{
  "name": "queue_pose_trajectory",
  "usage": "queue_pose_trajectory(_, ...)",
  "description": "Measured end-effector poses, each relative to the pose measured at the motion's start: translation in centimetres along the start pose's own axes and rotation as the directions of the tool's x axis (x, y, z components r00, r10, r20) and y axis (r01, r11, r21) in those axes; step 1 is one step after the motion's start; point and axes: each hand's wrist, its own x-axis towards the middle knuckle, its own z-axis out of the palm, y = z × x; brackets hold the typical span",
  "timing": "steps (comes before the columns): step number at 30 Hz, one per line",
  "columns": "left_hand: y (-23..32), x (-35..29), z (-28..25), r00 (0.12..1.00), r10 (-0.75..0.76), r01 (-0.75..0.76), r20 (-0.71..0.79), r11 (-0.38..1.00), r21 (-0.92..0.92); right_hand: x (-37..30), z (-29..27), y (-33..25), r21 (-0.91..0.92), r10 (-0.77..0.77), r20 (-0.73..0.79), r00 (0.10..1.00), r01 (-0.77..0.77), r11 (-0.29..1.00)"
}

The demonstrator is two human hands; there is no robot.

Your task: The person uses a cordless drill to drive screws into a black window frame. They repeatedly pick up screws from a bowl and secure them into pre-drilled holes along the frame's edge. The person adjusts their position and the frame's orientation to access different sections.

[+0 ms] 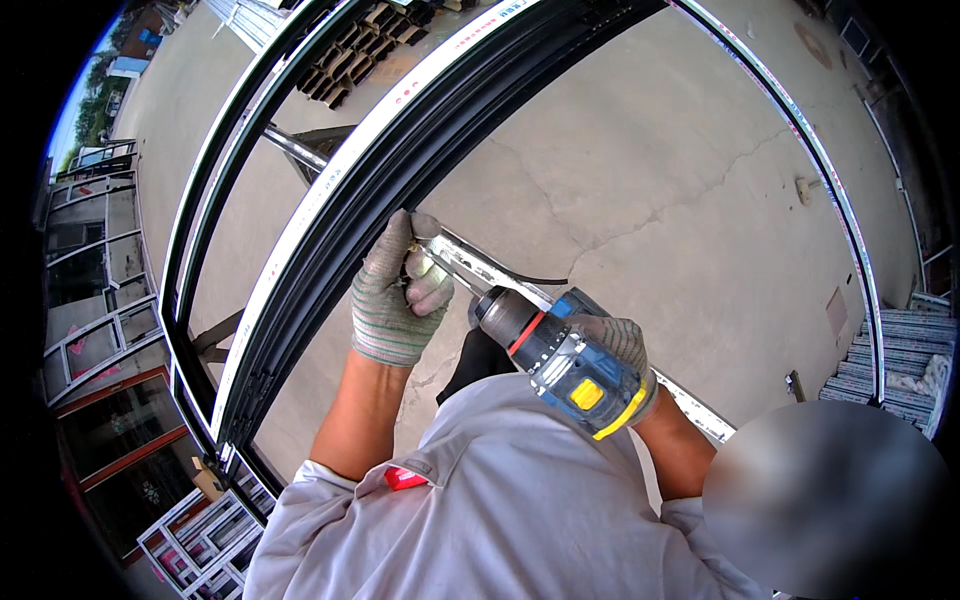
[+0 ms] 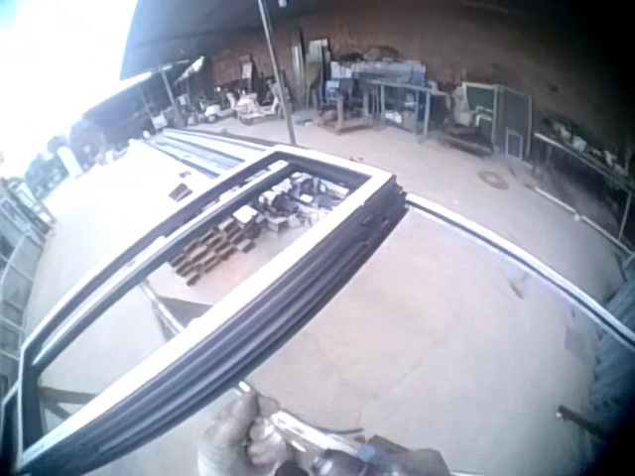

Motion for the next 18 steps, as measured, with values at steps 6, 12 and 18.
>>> queue_pose_trajectory(6, 3.7, -3.0, -3.8, 0.999, 0.013, -0.014, -0.030, 1.000, -0.023, 1.5, 4.2, -4.1, -0.058, 0.018, 0.050, 0.999, -0.015, 0.998)
queue_pose_trajectory(12, 9.0, -6.5, -11.0, 0.999, 0.013, -0.008, -0.047, 0.993, 0.120, 4.2, 11.4, -8.4, -0.033, 0.020, 0.058, 0.998, -0.018, 0.999)
queue_pose_trajectory(18, 14.0, -9.3, -16.6, 0.998, -0.052, 0.053, -0.028, 0.998, 0.024, 5.4, 19.1, -10.4, -0.076, -0.015, 0.023, 1.000, 0.016, 0.997)
